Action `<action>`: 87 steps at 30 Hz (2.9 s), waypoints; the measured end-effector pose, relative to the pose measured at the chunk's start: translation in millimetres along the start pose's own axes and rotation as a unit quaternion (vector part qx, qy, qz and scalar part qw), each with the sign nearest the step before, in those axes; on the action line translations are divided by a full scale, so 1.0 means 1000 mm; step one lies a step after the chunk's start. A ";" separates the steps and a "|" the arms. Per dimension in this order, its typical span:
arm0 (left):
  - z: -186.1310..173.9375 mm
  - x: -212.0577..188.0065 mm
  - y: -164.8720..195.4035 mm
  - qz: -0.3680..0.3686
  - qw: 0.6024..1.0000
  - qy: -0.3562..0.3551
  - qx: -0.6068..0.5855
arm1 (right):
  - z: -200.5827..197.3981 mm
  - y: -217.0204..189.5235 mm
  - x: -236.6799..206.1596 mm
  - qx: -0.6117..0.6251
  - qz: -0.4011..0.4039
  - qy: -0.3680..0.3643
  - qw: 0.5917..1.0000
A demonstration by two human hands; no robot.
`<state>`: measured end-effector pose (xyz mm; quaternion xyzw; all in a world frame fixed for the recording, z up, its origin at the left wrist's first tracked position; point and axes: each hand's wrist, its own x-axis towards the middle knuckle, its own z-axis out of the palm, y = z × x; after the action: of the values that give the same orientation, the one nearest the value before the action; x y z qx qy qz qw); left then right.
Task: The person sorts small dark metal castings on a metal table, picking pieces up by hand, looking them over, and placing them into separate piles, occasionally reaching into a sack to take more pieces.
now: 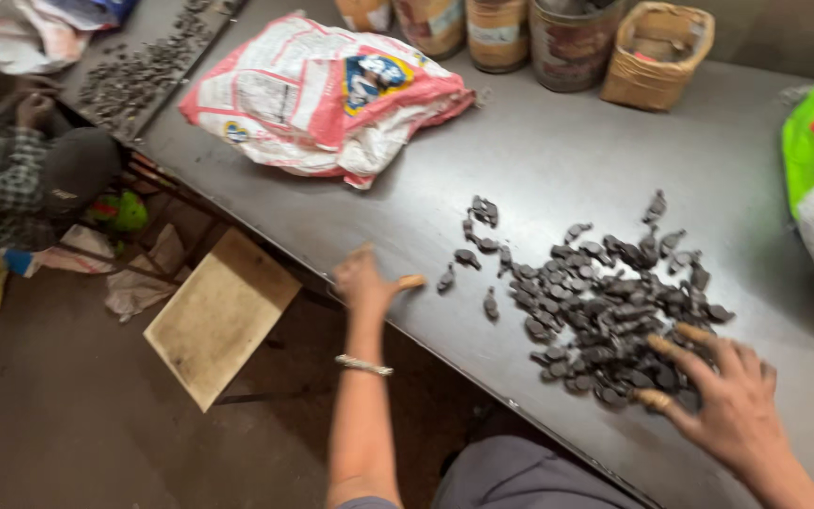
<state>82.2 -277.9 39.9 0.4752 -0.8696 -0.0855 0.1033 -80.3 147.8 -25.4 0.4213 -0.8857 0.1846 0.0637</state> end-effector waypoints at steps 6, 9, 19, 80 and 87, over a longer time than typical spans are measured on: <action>0.018 -0.019 0.004 0.073 0.985 -0.141 -0.071 | -0.005 -0.031 -0.055 -0.053 0.139 -0.093 0.985; 0.039 -0.030 0.042 0.139 0.970 -0.182 -0.081 | -0.005 -0.044 -0.050 0.005 0.135 -0.023 0.991; 0.104 -0.089 0.164 0.309 0.919 -0.214 -0.118 | 0.009 -0.033 -0.033 0.041 0.173 0.036 0.983; 0.151 -0.250 0.244 0.434 0.825 -0.178 -0.316 | -0.002 0.064 -0.148 0.867 0.354 0.124 0.328; 0.112 -0.241 0.257 0.302 0.840 -0.274 -0.358 | -0.003 0.067 -0.152 0.858 0.376 0.130 0.324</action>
<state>-27.9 68.9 -27.8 0.0760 -0.8717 -0.4820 0.0447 -35.5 297.7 -81.7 -0.1656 -0.2789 0.8986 -0.2955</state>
